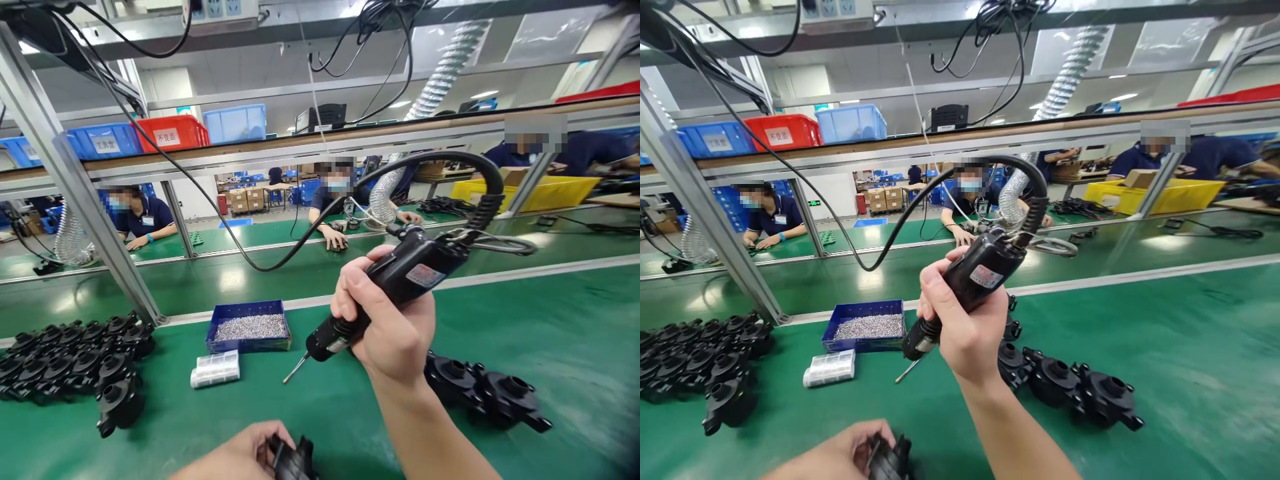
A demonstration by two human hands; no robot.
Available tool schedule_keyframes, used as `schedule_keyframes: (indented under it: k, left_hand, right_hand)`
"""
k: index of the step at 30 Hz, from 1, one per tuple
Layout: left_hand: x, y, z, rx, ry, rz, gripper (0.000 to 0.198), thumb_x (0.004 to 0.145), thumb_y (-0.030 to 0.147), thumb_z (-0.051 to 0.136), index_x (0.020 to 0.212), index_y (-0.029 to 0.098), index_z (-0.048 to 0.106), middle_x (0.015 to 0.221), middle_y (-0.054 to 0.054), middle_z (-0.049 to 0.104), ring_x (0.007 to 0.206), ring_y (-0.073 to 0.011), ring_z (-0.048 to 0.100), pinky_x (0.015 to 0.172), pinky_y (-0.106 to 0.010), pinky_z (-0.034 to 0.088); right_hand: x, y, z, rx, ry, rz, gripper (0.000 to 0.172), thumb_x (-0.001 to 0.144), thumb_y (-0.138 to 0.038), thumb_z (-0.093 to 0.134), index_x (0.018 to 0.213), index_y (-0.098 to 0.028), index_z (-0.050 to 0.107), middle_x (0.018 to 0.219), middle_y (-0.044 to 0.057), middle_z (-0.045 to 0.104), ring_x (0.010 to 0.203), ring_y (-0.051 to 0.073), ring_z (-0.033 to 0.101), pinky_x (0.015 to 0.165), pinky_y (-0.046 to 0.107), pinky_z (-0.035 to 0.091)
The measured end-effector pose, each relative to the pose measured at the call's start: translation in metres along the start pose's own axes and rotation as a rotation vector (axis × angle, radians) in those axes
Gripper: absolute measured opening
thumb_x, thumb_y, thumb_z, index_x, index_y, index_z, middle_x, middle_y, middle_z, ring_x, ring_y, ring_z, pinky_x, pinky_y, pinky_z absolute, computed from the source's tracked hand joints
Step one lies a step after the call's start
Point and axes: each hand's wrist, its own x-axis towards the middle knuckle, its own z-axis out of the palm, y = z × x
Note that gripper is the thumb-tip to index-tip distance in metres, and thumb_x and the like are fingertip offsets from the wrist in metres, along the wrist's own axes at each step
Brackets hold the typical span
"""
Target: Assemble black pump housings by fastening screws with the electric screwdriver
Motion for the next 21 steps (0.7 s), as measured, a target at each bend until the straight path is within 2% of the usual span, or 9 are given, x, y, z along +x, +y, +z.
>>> schedule_keyframes:
  k: [5, 10, 12, 14, 15, 17, 19, 20, 21]
  left_hand:
    - [0.012, 0.002, 0.011, 0.096, 0.084, 0.202, 0.072, 0.045, 0.026, 0.100, 0.099, 0.022, 0.052, 0.088, 0.001, 0.069, 0.074, -0.0142, 0.062, 0.062, -0.022, 0.043]
    - [0.064, 0.014, 0.040, 0.292, 0.350, 0.442, 0.078, 0.054, 0.015, 0.092, 0.122, 0.021, 0.056, 0.104, -0.004, 0.068, 0.071, -0.0114, 0.058, 0.057, -0.020, 0.041]
    - [0.084, 0.011, 0.047, 0.346, 0.343, 0.432, 0.096, 0.060, 0.019, 0.090, 0.144, 0.026, 0.044, 0.116, -0.008, 0.067, 0.067, -0.0109, 0.059, 0.054, -0.021, 0.042]
    - [0.092, 0.007, 0.045, 0.405, 0.304, 0.454, 0.109, 0.061, 0.028, 0.092, 0.154, 0.027, 0.035, 0.126, -0.014, 0.065, 0.073, -0.0158, 0.065, 0.056, -0.025, 0.048]
    - [0.090, 0.007, 0.041, 0.466, 0.278, 0.512, 0.102, 0.061, 0.033, 0.092, 0.151, 0.026, 0.043, 0.134, -0.017, 0.061, 0.085, -0.0214, 0.069, 0.060, -0.028, 0.052]
    - [0.072, 0.013, 0.029, 0.648, 0.164, 0.625, 0.068, 0.070, 0.045, 0.088, 0.131, 0.024, 0.066, 0.140, -0.016, 0.060, 0.109, -0.0297, 0.067, 0.080, -0.036, 0.057]
    - [0.038, 0.028, 0.013, 0.873, 0.073, 0.669, 0.035, 0.085, 0.051, 0.074, 0.109, 0.025, 0.077, 0.131, -0.012, 0.068, 0.118, -0.0300, 0.064, 0.100, -0.038, 0.052]
    - [0.016, 0.038, 0.004, 0.986, 0.091, 0.656, 0.029, 0.092, 0.049, 0.065, 0.105, 0.027, 0.078, 0.125, -0.011, 0.071, 0.117, -0.0286, 0.064, 0.104, -0.038, 0.049]
    - [-0.008, 0.048, -0.006, 1.101, 0.193, 0.630, 0.028, 0.096, 0.045, 0.058, 0.104, 0.027, 0.078, 0.121, -0.011, 0.072, 0.114, -0.0283, 0.064, 0.103, -0.038, 0.048]
  right_hand:
    - [0.002, -0.008, -0.001, -0.009, -0.007, -0.033, 0.021, 0.091, -0.024, 0.070, 0.104, -0.027, 0.053, 0.076, -0.005, 0.057, 0.047, 0.009, 0.050, 0.046, 0.026, 0.047]
    - [-0.003, 0.000, 0.006, -0.128, -0.042, -0.034, 0.023, 0.088, -0.026, 0.073, 0.102, -0.026, 0.055, 0.074, -0.005, 0.060, 0.046, 0.010, 0.051, 0.044, 0.027, 0.047]
    - [-0.004, 0.009, 0.006, -0.247, -0.060, -0.049, 0.023, 0.085, -0.028, 0.077, 0.098, -0.024, 0.058, 0.075, -0.003, 0.064, 0.053, 0.013, 0.057, 0.049, 0.029, 0.050]
    - [-0.003, 0.023, 0.003, -0.404, -0.112, -0.050, 0.022, 0.083, -0.031, 0.079, 0.092, -0.023, 0.061, 0.076, 0.000, 0.066, 0.061, 0.016, 0.061, 0.057, 0.031, 0.053]
    - [0.000, 0.032, 0.001, -0.483, -0.159, -0.037, 0.021, 0.083, -0.034, 0.078, 0.090, -0.022, 0.061, 0.076, 0.001, 0.067, 0.064, 0.018, 0.062, 0.059, 0.031, 0.053]
    - [0.008, 0.056, -0.004, -0.630, -0.330, 0.041, 0.023, 0.084, -0.040, 0.075, 0.088, -0.022, 0.062, 0.076, 0.002, 0.069, 0.066, 0.019, 0.063, 0.060, 0.030, 0.052]
    - [0.017, 0.083, -0.009, -0.748, -0.497, 0.137, 0.025, 0.085, -0.046, 0.071, 0.089, -0.023, 0.062, 0.077, 0.003, 0.071, 0.068, 0.021, 0.065, 0.061, 0.030, 0.053]
    - [0.022, 0.097, -0.011, -0.790, -0.555, 0.176, 0.026, 0.085, -0.048, 0.068, 0.091, -0.023, 0.062, 0.079, 0.003, 0.073, 0.071, 0.022, 0.067, 0.062, 0.030, 0.053]
    - [0.026, 0.111, -0.014, -0.828, -0.593, 0.210, 0.028, 0.085, -0.049, 0.066, 0.093, -0.023, 0.061, 0.082, 0.004, 0.074, 0.074, 0.024, 0.068, 0.063, 0.031, 0.053]
